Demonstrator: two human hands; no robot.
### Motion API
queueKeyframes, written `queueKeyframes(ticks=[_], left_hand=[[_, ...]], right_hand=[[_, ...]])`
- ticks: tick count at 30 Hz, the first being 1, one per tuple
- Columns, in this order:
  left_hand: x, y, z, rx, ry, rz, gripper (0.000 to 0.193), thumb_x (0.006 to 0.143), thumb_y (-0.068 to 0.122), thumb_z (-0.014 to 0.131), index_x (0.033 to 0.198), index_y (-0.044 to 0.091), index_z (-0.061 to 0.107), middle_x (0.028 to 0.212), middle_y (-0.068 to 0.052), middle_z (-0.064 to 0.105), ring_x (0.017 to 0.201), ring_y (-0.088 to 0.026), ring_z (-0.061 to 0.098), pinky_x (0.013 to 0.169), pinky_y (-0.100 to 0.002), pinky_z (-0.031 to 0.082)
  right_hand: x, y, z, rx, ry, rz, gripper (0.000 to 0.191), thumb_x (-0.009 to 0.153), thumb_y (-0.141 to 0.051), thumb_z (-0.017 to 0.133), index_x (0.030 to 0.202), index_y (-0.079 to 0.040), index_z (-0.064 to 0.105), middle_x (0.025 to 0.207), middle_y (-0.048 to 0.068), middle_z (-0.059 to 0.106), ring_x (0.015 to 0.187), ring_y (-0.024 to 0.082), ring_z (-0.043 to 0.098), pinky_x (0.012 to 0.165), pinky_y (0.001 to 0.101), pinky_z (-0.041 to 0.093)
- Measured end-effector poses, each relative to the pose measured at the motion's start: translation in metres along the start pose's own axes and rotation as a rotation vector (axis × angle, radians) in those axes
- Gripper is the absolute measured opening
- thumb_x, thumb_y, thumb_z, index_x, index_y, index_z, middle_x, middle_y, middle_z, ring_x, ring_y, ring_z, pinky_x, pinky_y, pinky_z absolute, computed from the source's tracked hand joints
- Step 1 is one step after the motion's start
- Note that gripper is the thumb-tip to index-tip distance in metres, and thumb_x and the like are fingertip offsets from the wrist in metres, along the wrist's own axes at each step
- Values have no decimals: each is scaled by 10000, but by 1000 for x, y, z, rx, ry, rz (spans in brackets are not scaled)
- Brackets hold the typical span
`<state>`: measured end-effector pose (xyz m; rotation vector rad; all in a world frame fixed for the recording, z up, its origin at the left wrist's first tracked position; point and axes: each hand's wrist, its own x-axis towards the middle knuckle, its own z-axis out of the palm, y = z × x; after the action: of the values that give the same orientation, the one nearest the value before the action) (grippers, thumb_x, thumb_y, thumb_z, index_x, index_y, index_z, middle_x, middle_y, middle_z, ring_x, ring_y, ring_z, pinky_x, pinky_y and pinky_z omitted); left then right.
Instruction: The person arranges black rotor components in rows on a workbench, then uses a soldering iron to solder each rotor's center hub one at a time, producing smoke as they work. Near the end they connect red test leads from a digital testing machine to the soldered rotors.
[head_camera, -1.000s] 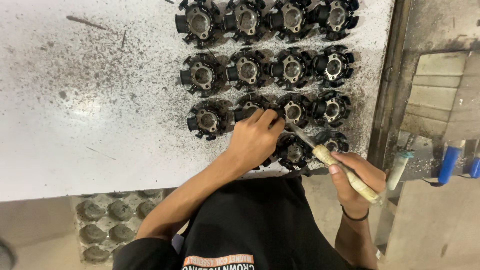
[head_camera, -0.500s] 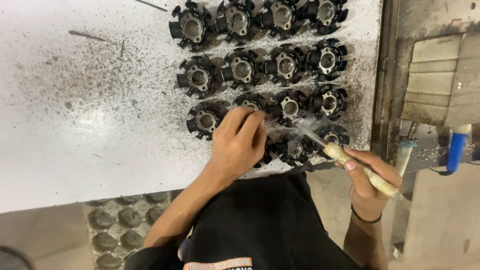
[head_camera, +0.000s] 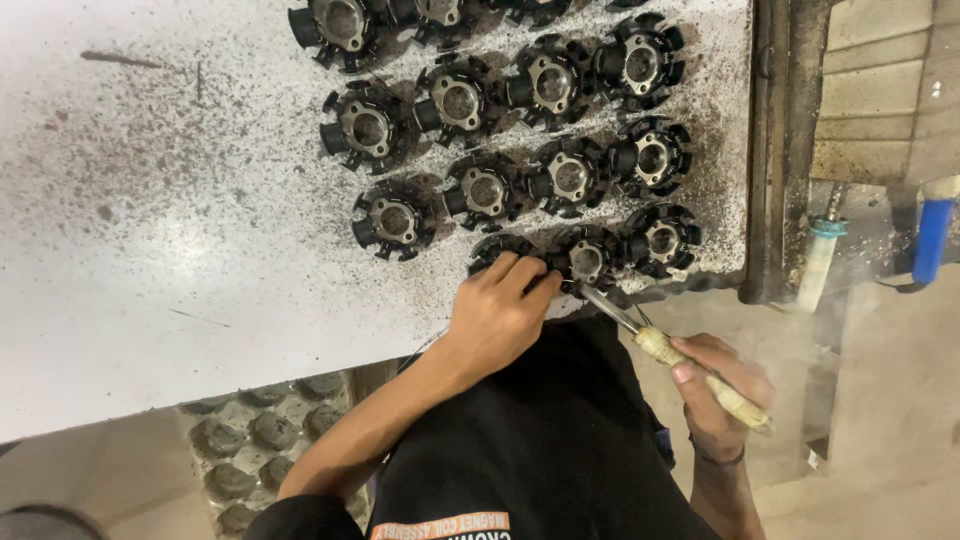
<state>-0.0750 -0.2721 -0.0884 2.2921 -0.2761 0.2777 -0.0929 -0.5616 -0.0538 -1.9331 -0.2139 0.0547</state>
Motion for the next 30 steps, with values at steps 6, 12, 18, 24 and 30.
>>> queueKeyframes(ticks=[6, 12, 18, 24, 30], left_hand=[[1, 4, 5, 8, -27, 46, 287, 731, 43, 698, 1015, 18, 733, 992, -69, 631, 920, -243, 633, 688, -346, 569], [1, 5, 13, 25, -54, 51, 299, 730, 46, 705, 1026, 8, 716, 986, -82, 633, 914, -247, 631, 686, -345, 571], [5, 10, -3, -66, 35, -8, 254, 805, 23, 741, 1057, 22, 707, 992, -84, 627, 864, -254, 654, 665, -362, 571], [-19, -15, -51, 57, 73, -83, 280, 800, 4, 746, 1067, 84, 717, 1082, -66, 667, 856, -251, 684, 650, -361, 569], [-43, -20, -56, 80, 19, -117, 467, 658, -34, 693, 1112, 68, 736, 1078, -79, 671, 854, -258, 655, 663, -358, 568]], right_hand=[[16, -28, 7, -162, -50, 10, 213, 886, -37, 722, 1069, 67, 695, 963, 195, 729, 764, 209, 704, 697, 254, 536], [35, -60, 16, -319, -131, -46, 222, 856, -50, 761, 1042, 59, 708, 896, 153, 734, 720, 184, 706, 623, 244, 511], [41, -59, 2, -275, -163, 30, 208, 863, -28, 746, 1052, 56, 720, 899, 160, 754, 665, 165, 706, 556, 240, 518], [25, -22, 17, 286, 104, 159, 199, 969, -14, 623, 1131, 73, 701, 1031, 191, 728, 861, 244, 739, 783, 310, 619], [3, -9, 44, 13, -101, -19, 212, 855, -7, 682, 1047, 78, 706, 1018, 204, 741, 930, 267, 730, 862, 319, 575]])
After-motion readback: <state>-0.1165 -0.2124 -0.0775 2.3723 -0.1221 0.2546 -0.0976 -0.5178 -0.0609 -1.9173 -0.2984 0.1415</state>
